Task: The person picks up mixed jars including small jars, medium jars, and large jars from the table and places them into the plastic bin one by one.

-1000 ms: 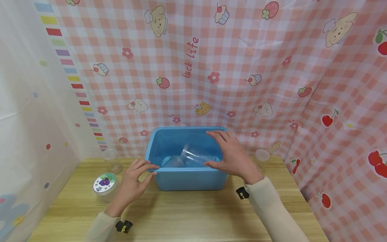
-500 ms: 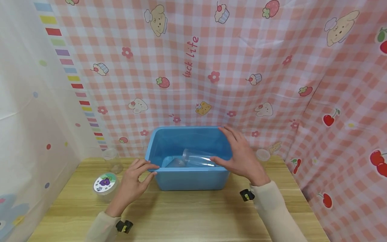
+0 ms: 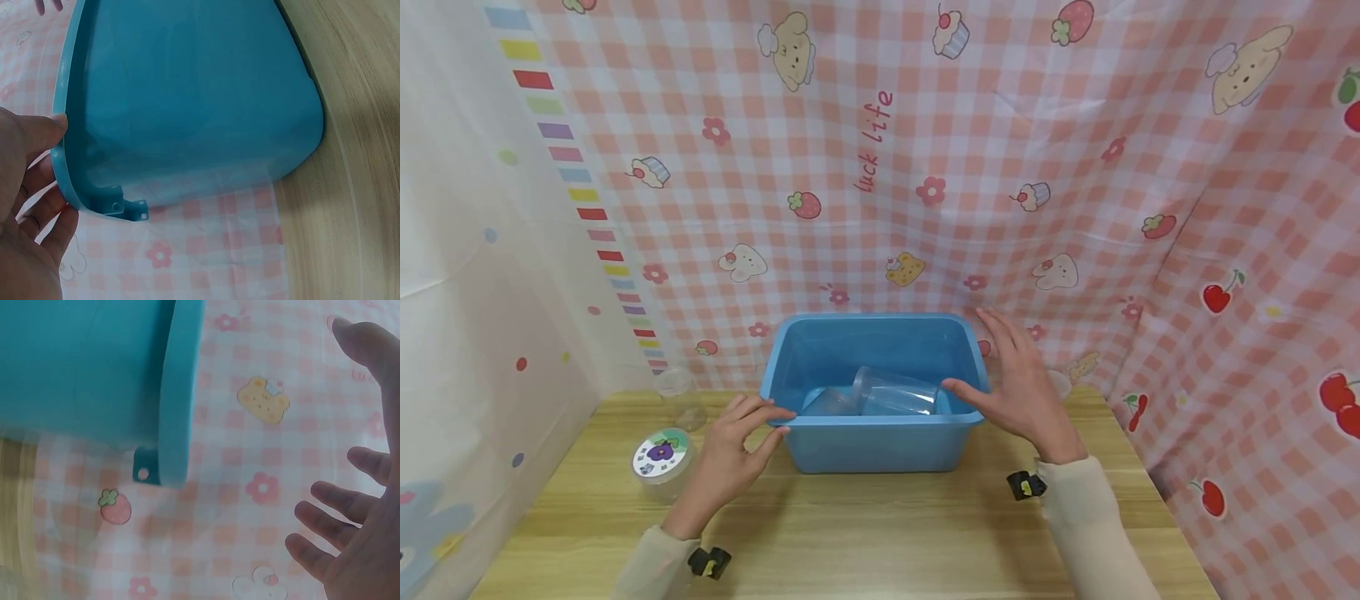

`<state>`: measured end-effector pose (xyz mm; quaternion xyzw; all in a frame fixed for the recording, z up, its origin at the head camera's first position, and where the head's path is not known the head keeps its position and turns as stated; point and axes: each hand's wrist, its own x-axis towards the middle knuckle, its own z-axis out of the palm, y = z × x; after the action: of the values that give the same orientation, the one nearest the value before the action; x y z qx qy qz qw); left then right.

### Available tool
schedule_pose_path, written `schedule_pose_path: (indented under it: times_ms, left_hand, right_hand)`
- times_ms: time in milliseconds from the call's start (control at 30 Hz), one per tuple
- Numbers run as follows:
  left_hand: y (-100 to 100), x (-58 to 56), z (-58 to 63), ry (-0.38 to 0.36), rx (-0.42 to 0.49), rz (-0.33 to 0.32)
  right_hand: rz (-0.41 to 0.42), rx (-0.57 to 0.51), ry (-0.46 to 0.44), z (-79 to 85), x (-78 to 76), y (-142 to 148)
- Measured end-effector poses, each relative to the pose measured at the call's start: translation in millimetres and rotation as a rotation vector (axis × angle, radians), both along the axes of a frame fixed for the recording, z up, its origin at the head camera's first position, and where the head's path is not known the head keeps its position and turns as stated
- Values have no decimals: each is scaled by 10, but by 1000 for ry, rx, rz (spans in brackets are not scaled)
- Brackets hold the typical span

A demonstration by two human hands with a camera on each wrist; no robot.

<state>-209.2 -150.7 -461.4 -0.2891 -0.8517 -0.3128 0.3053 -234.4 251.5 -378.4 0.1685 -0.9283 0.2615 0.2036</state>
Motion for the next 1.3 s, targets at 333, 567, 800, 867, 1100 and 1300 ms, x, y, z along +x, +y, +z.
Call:
schedule_pose_path:
  times_ms: [333, 567, 800, 867, 1100, 1300]
  left_hand:
    - [-1, 10, 14, -15, 2, 8]
    - [2, 9, 0, -7, 8, 8]
    - [-2, -2, -14, -5, 10, 4]
    - [-2, -8, -17, 5, 10, 2]
    - [1, -5, -10, -14, 9, 8]
    - [-1, 2, -4, -35, 9, 11]
  right_hand:
    - [-53, -39, -25, -45, -33, 174]
    - [-72, -64, -81, -93, -36, 293]
    - [-129, -57, -117, -141, -57, 403]
    - [-146, -58, -123, -157, -62, 442]
    - [-166, -74, -161, -204, -83, 578]
    - [-181, -99, -189, -277, -108, 676]
